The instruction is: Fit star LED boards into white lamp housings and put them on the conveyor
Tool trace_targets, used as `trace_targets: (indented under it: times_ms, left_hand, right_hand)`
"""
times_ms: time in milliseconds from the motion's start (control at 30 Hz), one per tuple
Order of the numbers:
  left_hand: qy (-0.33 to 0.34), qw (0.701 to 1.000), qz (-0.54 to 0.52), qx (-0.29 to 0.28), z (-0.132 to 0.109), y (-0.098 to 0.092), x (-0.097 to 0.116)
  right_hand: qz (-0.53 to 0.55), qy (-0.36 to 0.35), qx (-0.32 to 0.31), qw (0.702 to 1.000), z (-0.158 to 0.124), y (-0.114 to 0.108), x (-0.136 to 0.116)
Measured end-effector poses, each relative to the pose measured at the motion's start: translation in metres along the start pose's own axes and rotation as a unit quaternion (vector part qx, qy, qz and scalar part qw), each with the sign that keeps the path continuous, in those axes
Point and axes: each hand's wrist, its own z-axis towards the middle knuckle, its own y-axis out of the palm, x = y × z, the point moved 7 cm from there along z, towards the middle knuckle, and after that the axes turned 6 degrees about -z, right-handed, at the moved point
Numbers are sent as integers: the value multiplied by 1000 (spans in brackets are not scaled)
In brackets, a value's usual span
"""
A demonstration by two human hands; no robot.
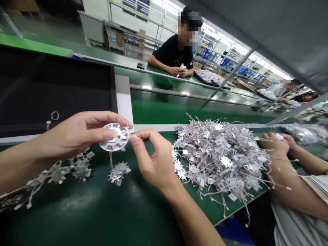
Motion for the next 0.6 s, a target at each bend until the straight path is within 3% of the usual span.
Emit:
trace_targets:
  times_ms: [367, 600]
  left_hand:
    - [-70, 989, -123, -47, -1, 9, -9]
    - [-107, 979, -142, -101, -6, 16, -14]
  right_hand:
    - [-5, 14, 5, 1000, -1, 0, -3]
    - [-50, -37, 15, 998, -2, 0, -9]
